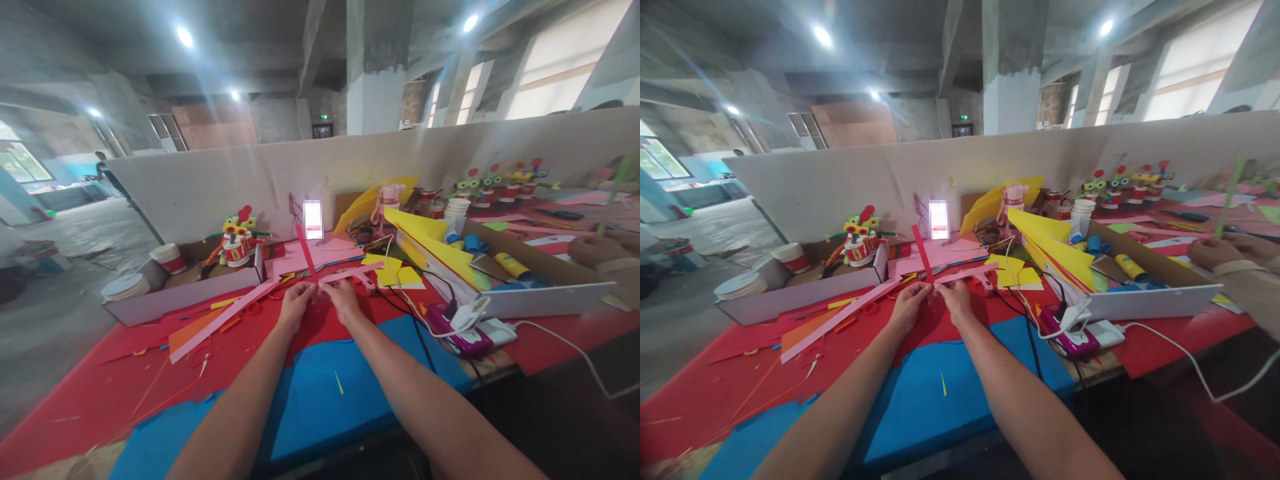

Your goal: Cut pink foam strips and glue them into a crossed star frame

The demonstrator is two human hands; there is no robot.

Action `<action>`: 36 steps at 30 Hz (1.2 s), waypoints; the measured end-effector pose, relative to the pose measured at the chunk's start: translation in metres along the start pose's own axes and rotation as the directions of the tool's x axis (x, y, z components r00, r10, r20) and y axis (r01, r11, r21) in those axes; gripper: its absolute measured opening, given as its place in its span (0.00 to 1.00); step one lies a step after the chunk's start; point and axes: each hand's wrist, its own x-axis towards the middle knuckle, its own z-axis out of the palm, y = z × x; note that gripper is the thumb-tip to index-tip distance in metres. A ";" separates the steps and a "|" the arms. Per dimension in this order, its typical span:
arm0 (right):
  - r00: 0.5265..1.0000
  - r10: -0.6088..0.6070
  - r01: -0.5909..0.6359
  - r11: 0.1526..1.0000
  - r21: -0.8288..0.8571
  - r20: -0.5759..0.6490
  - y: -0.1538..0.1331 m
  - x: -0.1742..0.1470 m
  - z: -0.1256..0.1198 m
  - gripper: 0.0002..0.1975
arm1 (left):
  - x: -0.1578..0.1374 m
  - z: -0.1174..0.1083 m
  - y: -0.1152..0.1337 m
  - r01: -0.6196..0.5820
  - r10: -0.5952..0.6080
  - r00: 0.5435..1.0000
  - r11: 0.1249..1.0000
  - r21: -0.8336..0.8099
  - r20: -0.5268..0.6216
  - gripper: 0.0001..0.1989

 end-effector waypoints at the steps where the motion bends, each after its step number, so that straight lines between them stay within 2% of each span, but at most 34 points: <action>1: 1.000 -0.019 0.019 1.000 -0.010 0.002 0.001 0.001 0.000 0.12 | 0.000 0.001 0.000 0.002 -0.002 1.000 1.000 -0.021 -0.003 0.17; 5: 0.998 -0.056 0.058 0.997 -0.053 0.027 0.005 0.001 -0.001 0.11 | -0.001 0.004 0.001 0.002 -0.004 0.999 0.998 -0.062 -0.036 0.16; 9: 0.992 -0.120 0.122 0.989 -0.087 0.027 0.007 0.000 -0.001 0.10 | 0.001 0.002 0.002 -0.028 0.025 0.995 0.999 -0.034 -0.099 0.15; 11: 0.995 -0.085 0.090 0.991 -0.099 0.053 0.007 0.000 -0.001 0.09 | 0.001 0.001 0.003 -0.026 0.021 0.992 0.999 -0.035 -0.126 0.15; 14: 0.993 0.035 -0.028 0.998 -0.061 0.117 0.006 0.001 -0.001 0.09 | 0.001 0.000 0.006 -0.006 -0.007 0.989 0.996 -0.085 -0.149 0.14; 20: 0.988 0.123 -0.135 0.982 0.132 0.093 0.007 0.003 -0.003 0.14 | 0.000 0.001 0.005 0.037 -0.054 0.990 0.991 -0.127 -0.132 0.14; 27: 0.979 0.144 -0.170 0.968 0.182 0.147 0.006 -0.003 0.001 0.19 | -0.001 0.002 0.007 0.026 -0.040 0.988 0.995 -0.093 -0.148 0.12; 36: 0.981 0.120 -0.133 0.988 0.075 0.149 0.006 -0.006 0.000 0.23 | -0.006 0.005 0.006 -0.034 0.025 0.985 0.998 -0.053 -0.169 0.08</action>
